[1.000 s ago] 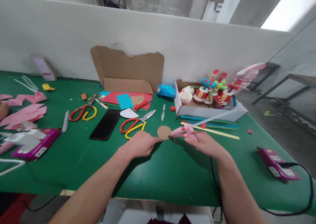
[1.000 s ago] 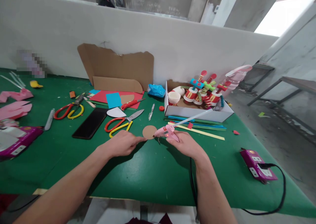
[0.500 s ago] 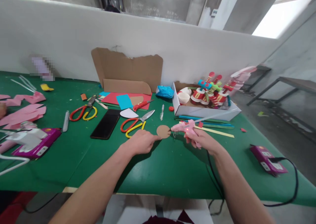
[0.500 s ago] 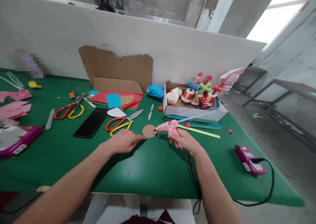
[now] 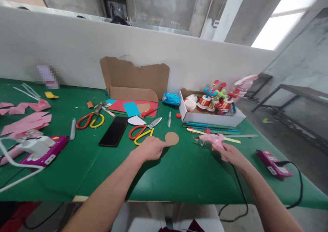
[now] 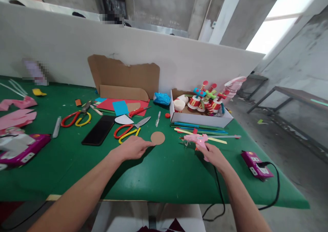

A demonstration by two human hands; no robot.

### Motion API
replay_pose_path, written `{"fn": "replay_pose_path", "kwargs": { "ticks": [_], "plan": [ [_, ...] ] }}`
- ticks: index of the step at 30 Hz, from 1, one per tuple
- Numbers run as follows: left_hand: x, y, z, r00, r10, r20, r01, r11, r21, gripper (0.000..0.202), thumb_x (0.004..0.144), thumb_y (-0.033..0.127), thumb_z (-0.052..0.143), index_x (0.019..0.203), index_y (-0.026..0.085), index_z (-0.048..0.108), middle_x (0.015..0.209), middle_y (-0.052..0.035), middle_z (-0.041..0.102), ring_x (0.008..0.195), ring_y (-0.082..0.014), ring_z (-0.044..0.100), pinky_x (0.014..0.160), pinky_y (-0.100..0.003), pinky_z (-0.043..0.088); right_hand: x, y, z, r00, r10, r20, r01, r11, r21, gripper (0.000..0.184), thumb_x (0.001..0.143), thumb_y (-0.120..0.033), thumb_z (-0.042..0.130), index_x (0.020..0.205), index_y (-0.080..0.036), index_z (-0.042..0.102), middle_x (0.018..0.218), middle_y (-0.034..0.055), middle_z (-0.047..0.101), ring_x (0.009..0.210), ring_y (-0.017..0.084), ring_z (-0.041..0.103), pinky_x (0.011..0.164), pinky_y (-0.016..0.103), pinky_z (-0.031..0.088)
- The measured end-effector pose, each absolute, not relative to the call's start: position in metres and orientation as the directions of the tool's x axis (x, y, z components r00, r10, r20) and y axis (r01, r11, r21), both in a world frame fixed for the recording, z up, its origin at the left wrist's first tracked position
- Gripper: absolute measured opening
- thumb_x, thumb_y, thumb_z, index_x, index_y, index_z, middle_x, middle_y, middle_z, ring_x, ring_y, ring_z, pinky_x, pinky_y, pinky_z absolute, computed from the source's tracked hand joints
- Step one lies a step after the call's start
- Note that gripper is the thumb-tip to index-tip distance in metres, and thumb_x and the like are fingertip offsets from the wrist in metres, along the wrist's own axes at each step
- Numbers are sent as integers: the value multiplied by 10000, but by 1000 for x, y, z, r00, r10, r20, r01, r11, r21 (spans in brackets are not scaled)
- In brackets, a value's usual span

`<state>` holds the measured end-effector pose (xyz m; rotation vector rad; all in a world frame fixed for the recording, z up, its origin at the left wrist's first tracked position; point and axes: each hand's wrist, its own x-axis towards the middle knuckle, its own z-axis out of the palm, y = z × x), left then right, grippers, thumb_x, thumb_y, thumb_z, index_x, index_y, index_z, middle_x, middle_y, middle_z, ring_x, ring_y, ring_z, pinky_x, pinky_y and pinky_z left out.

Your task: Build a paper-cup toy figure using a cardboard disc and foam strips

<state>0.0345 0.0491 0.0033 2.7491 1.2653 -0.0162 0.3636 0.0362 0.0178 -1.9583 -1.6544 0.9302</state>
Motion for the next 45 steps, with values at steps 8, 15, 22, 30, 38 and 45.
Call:
{"fn": "replay_pose_path", "kwargs": {
  "ticks": [8,15,22,30,38,45],
  "plan": [
    [34,51,-3,654,757,-20,754,-648,106,476,796,146,454,1221,303,603,873,-56,741,785,-226,686,609,-265,450,399,39,3,122,992,-27,891,-121,-437,603,656,-809,336,467,-237,369,407,1,467,435,164,478,484,287,376],
    [35,49,1,644,763,-46,762,-636,119,487,798,146,445,1233,303,597,893,-54,740,796,-236,684,626,-279,459,394,39,-1,134,991,19,935,-120,-334,529,693,-728,326,495,-243,398,425,6,516,454,186,543,501,287,391],
    [36,48,4,639,767,-56,766,-628,137,477,791,148,459,1221,290,608,882,-72,739,796,-252,685,638,-296,469,367,68,37,162,951,264,961,-92,-259,441,723,-646,473,587,-234,547,549,17,616,532,193,575,512,281,375],
    [35,50,-2,634,773,-16,765,-624,160,447,806,174,467,1205,314,614,907,-48,738,818,-224,682,645,-268,462,318,218,62,-145,967,209,917,211,-339,370,725,-302,595,1050,-127,614,1038,135,689,907,234,645,792,323,485],
    [35,53,-3,636,771,-32,764,-623,167,445,803,187,477,1210,314,607,887,-54,737,793,-227,682,636,-274,467,299,274,75,-374,924,-83,924,363,-121,596,708,-438,643,1250,-203,569,1247,100,623,1106,304,594,918,364,463],
    [35,54,-5,635,772,-31,765,-622,168,429,809,192,476,1196,315,614,881,-50,737,793,-227,680,635,-273,462,289,268,88,-312,947,-82,949,306,-75,511,732,-422,616,1194,-206,620,1198,95,655,1070,299,622,853,342,497]
  ]
}}
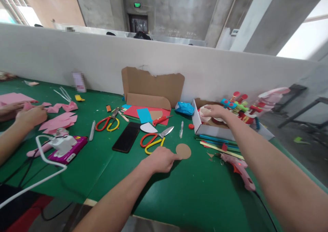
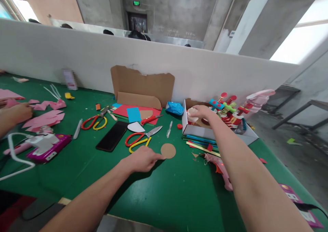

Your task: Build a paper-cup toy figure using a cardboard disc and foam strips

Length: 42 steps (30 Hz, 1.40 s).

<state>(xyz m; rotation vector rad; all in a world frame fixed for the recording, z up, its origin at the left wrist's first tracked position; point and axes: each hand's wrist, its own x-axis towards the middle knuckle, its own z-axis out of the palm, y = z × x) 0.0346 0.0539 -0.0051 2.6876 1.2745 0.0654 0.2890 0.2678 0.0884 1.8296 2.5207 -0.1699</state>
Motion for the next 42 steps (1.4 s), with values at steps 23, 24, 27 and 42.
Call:
{"fn": "replay_pose_path", "kwargs": {
  "ticks": [23,24,27,42],
  "plan": [
    [26,63,14,109,962,252,108,-263,959,655,769,394,601,1376,249,399,1179,-91,586,601,-83,545,544,-241,478,224,75,9,-105,971,213,-332,168,-928,522,650,-494,717,1081,-262,535,1155,73,644,1034,255,623,876,411,519],
    [29,62,16,153,961,228,-11,-229,973,746,732,410,643,1401,264,347,1255,-111,537,622,-86,559,539,-244,485,219,73,4,-135,972,194,-351,136,-926,535,628,-461,748,1076,-265,532,1127,65,653,1020,248,627,876,404,518],
    [42,57,18,204,965,162,-171,-128,977,860,664,434,715,1402,245,316,1172,-114,578,645,-104,574,530,-238,484,210,72,-3,-216,961,174,-346,91,-934,563,594,-397,794,1075,-269,531,1096,49,655,1025,233,620,894,384,509],
    [63,89,10,129,980,153,649,-200,734,513,635,408,728,1069,201,551,1073,-50,653,989,-250,610,861,-400,483,248,101,-14,241,907,347,97,333,-938,385,856,-549,427,984,-218,573,953,49,603,813,167,582,630,278,526]
  ]
}}
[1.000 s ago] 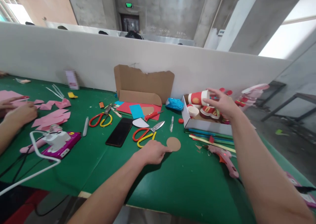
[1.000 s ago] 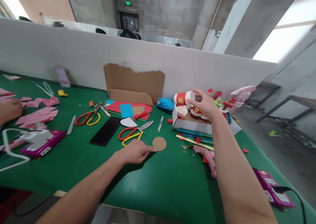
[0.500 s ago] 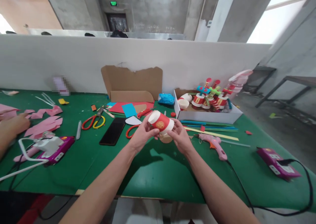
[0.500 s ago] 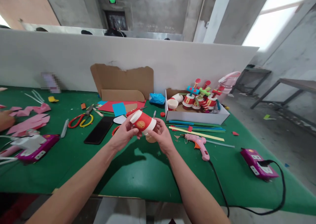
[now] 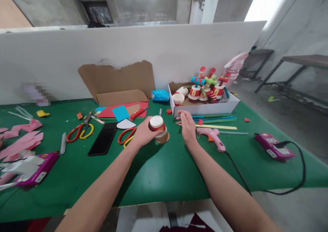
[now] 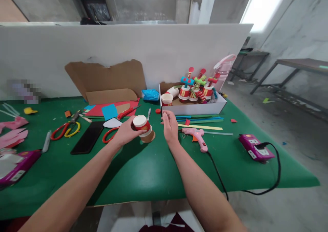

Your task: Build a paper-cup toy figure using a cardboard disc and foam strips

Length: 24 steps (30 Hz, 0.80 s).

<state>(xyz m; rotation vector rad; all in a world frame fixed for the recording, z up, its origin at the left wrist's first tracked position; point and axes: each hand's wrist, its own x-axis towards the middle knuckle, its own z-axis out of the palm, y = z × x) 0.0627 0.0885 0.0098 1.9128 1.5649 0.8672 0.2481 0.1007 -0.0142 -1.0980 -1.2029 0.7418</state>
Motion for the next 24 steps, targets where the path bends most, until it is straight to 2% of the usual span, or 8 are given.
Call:
{"fn": "replay_pose_path", "kwargs": {
  "ticks": [5,8,14,19,24],
  "plan": [
    [69,87,-4,97,974,203,713,-210,669,540,620,407,737,1078,180,562,1168,-96,616,1142,-290,541,971,-432,422,245,100,-17,216,912,350,104,335,-937,360,867,-524,424,924,-208,586,907,41,622,760,152,575,603,258,512],
    [69,86,-10,123,970,209,709,-233,665,516,630,405,734,1064,182,567,1108,-85,640,1180,-293,521,983,-427,420,244,100,-18,187,926,329,99,316,-944,368,865,-537,419,895,-213,590,890,35,630,733,146,577,598,256,507],
    [69,84,-12,162,958,236,738,-276,616,482,647,386,715,1057,182,568,1112,-93,643,1131,-295,558,952,-430,444,243,100,-21,166,943,288,80,278,-957,392,851,-573,418,863,-222,592,849,23,644,681,138,579,567,252,496],
    [68,82,-11,185,959,214,739,-279,613,484,659,421,703,1057,178,574,1114,-97,644,1003,-274,615,887,-415,479,242,100,-24,82,959,271,118,261,-958,377,854,-567,414,847,-235,592,816,9,649,661,134,582,548,247,481],
    [68,82,-11,188,959,210,738,-279,615,466,662,405,697,1048,175,575,1093,-87,649,980,-258,616,872,-396,482,241,99,-24,68,962,265,126,256,-958,362,857,-548,416,808,-230,581,790,5,640,650,133,576,533,246,476]
  ]
}}
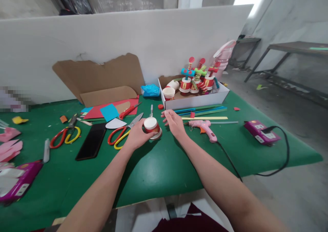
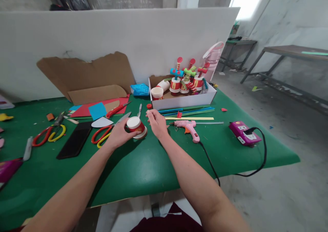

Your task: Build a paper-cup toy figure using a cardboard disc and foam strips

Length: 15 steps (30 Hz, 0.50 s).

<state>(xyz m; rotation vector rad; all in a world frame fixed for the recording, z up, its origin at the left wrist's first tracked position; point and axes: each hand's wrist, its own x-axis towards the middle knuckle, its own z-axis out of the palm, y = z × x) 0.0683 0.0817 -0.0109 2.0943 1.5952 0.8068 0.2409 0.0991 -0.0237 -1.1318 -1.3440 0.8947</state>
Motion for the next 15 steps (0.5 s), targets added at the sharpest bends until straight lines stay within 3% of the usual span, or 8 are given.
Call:
{"fn": "replay_pose_path", "kwargs": {
  "ticks": [10,15],
  "plan": [
    [69,83,-13,198,960,199,739,-280,613,491,658,404,700,1071,173,568,1110,-89,639,1002,-265,602,874,-391,473,243,100,-24,38,966,255,132,248,-960,375,871,-541,394,828,-227,595,829,21,660,660,137,585,545,253,472],
    [69,84,-14,206,959,194,735,-283,617,482,659,396,696,1070,178,570,1103,-82,642,992,-261,603,860,-387,476,243,100,-25,12,951,308,153,303,-941,386,891,-528,370,867,-221,603,877,29,661,720,143,591,625,271,486]
  ]
}}
